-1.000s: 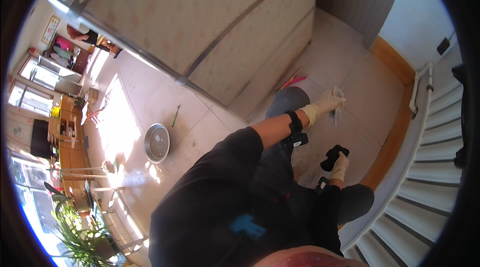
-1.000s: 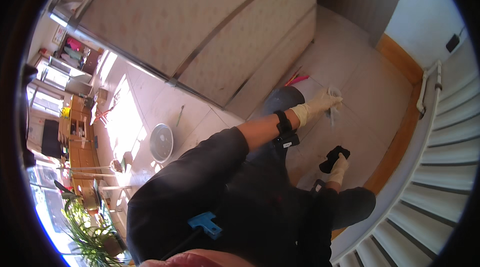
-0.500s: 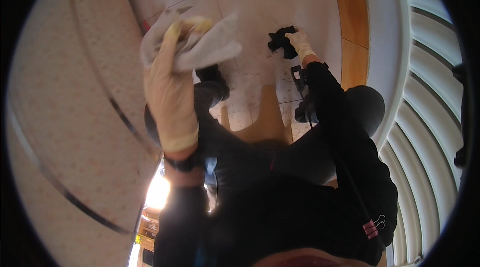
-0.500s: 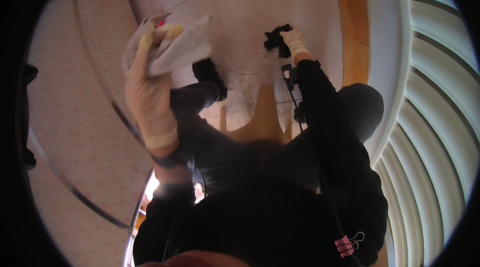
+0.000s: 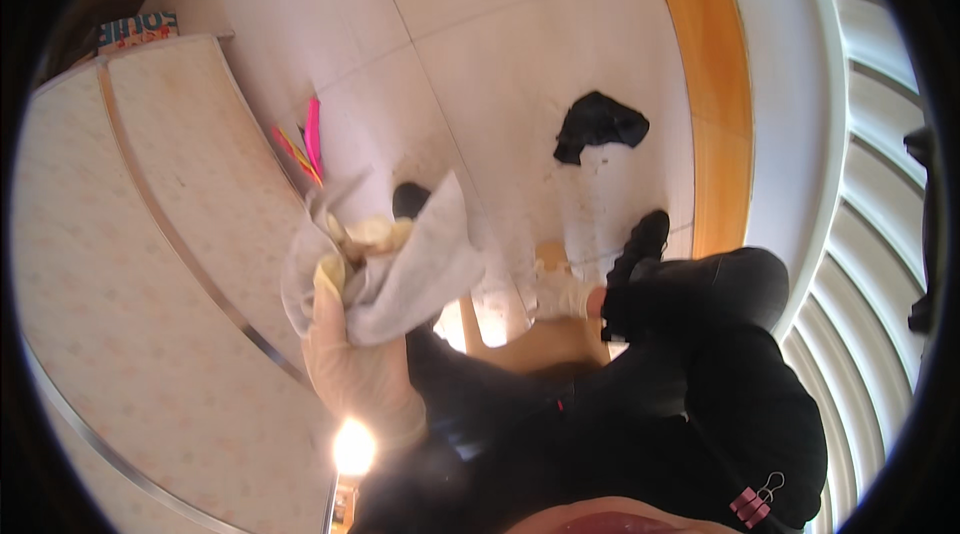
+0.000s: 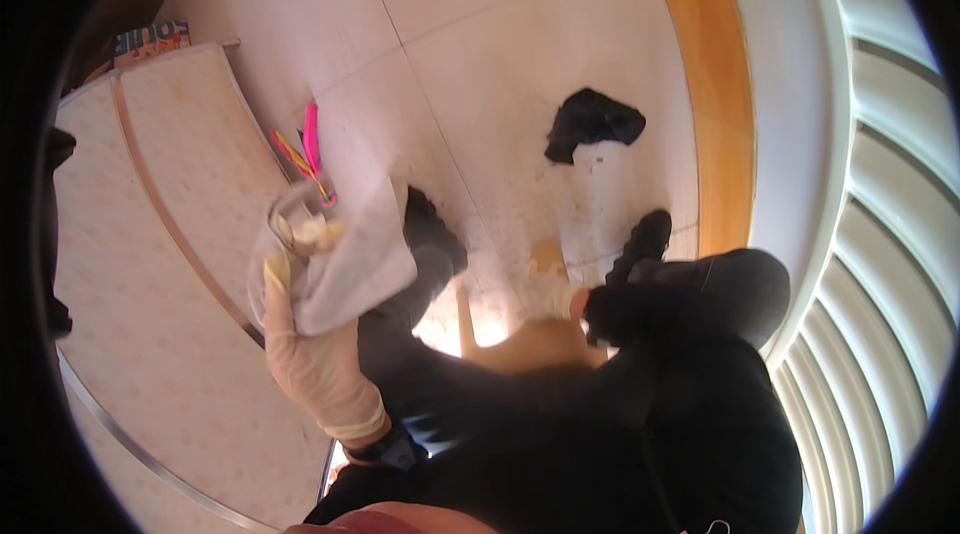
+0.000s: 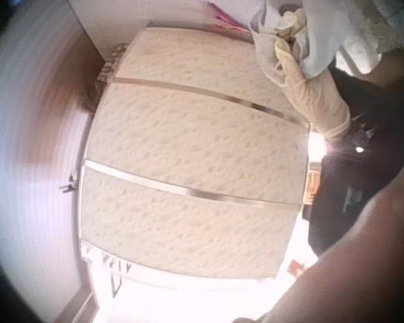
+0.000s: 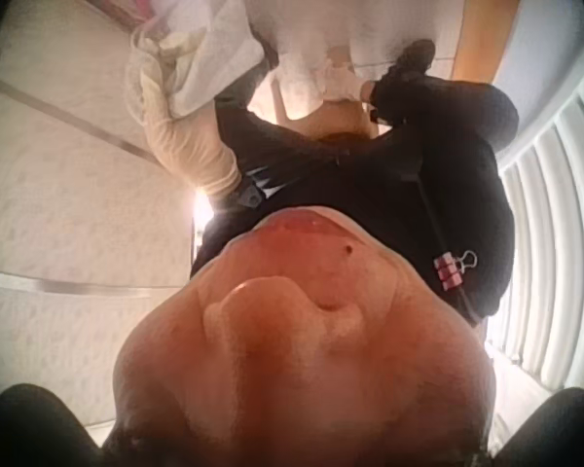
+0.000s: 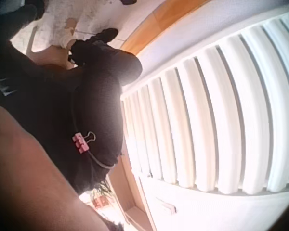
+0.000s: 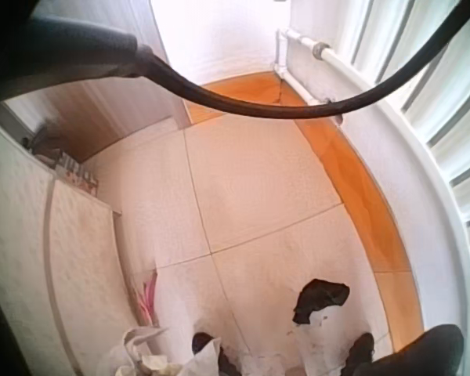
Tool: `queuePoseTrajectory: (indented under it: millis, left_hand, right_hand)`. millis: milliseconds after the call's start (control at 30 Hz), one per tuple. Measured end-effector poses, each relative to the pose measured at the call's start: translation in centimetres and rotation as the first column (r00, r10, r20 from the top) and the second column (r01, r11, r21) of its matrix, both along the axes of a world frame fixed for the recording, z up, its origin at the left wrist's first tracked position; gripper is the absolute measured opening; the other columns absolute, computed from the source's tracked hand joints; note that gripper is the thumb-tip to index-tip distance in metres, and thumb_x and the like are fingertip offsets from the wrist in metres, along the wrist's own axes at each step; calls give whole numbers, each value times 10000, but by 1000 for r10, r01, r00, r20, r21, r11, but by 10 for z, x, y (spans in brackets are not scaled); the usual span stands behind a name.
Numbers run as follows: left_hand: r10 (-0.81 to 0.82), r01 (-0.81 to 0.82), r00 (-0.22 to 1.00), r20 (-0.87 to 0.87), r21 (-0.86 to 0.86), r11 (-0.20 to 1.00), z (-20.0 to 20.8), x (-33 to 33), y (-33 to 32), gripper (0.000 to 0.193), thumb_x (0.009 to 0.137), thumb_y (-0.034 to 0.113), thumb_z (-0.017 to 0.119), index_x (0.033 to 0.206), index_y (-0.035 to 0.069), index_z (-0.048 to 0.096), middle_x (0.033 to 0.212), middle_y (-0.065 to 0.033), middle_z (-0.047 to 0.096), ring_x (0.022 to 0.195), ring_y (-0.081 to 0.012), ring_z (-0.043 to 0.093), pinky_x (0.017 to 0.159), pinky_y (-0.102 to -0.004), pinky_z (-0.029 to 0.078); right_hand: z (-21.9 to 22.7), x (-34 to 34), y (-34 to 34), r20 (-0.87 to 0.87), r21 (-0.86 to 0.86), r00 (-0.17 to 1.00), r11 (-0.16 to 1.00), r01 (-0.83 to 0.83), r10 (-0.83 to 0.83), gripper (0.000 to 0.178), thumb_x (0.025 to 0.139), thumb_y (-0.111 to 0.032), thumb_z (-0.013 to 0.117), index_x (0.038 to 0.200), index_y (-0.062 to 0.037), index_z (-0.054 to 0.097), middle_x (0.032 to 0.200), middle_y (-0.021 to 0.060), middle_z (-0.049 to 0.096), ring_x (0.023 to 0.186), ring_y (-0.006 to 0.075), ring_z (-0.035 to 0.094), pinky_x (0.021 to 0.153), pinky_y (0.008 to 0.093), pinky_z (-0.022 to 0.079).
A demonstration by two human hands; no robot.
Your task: The person carries a metal basin to a tiled area, pours water into it from a red plastic scoop, then uses a black cloth to wipe the floor. They repeatedly wring the cloth in the basin and continue wiping different sections of the floor.
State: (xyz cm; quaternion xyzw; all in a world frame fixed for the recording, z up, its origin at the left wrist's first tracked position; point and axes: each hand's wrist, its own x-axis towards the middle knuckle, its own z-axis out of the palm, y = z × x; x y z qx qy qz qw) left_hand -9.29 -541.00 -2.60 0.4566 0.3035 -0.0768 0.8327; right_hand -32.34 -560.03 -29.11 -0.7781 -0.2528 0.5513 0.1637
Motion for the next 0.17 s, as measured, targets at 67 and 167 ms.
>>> queuePoseTrajectory:
  millis: [67,167]
  left_hand:
    - [-53,54,999,-14,63,997,2,1,1,469,1028,206,501,1417,-44,419,1334,-191,560,1233,-318,550,1079,-491,402]
    - [-13,13,1000,27,-7,1000,0,-2,7,489,1026,208,505,1436,-38,401,1343,-186,555,1239,-324,545,1092,-499,393]
  right_hand:
    - [-4,-10,3,-37,-25,998,998,53,-54,684,781,-578,628,1236,-67,653,1201,215,633,1090,469,581,883,669,409]
    - [-29,-15,11,-91,45,920,924,-379,382,690,795,-583,617,1266,-80,649,1331,220,562,1130,453,574,925,668,396]
